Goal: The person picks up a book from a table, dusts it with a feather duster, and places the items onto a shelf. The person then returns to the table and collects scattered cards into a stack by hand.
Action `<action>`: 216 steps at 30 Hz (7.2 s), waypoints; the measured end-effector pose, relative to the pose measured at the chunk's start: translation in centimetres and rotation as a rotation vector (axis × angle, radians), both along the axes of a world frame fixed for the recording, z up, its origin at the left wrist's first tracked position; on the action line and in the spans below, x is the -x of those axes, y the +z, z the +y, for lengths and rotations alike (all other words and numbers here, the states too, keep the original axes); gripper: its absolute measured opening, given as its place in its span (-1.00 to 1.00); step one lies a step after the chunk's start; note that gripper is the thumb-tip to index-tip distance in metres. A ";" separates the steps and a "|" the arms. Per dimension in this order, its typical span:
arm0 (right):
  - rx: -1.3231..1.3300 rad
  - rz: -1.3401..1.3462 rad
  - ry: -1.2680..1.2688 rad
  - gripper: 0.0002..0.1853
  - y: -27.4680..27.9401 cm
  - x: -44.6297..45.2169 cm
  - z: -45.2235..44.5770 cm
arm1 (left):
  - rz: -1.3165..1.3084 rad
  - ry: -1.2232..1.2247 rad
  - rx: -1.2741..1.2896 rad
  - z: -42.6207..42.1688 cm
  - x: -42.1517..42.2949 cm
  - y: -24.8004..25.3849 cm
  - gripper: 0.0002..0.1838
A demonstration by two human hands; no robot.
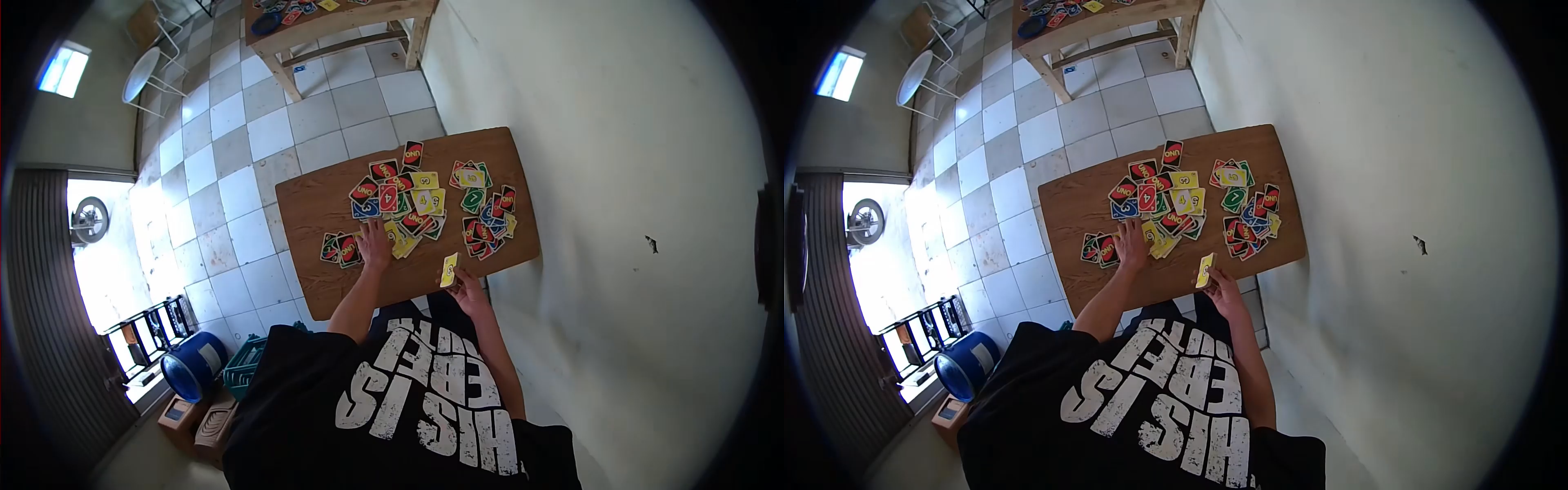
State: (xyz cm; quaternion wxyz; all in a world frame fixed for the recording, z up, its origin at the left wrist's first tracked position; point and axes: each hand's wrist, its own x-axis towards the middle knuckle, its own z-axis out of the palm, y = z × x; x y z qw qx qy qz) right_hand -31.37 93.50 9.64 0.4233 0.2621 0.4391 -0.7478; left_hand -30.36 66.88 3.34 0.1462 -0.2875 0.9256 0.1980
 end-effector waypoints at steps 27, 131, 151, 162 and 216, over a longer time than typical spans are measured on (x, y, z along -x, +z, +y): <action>0.223 0.014 0.259 -0.73 -0.9 8.3 -2.1 | 0.606 0.070 -0.682 3.2 0.1 8.9 -0.69; 0.114 0.084 0.405 -0.66 -3.2 5.3 -2.4 | 0.157 0.485 -0.213 0.5 -4.1 0.7 -0.71; 0.481 0.032 0.411 -0.78 -0.6 11.6 1.0 | 0.617 0.658 -0.496 16.7 0.3 11.4 -0.62; 0.579 0.013 0.503 -0.72 0.2 12.5 4.8 | 0.703 0.235 -0.166 20.3 0.6 14.9 -0.12; 0.483 -0.001 0.749 -0.57 3.4 10.1 0.3 | 0.701 0.219 -0.277 18.2 -1.6 14.2 0.05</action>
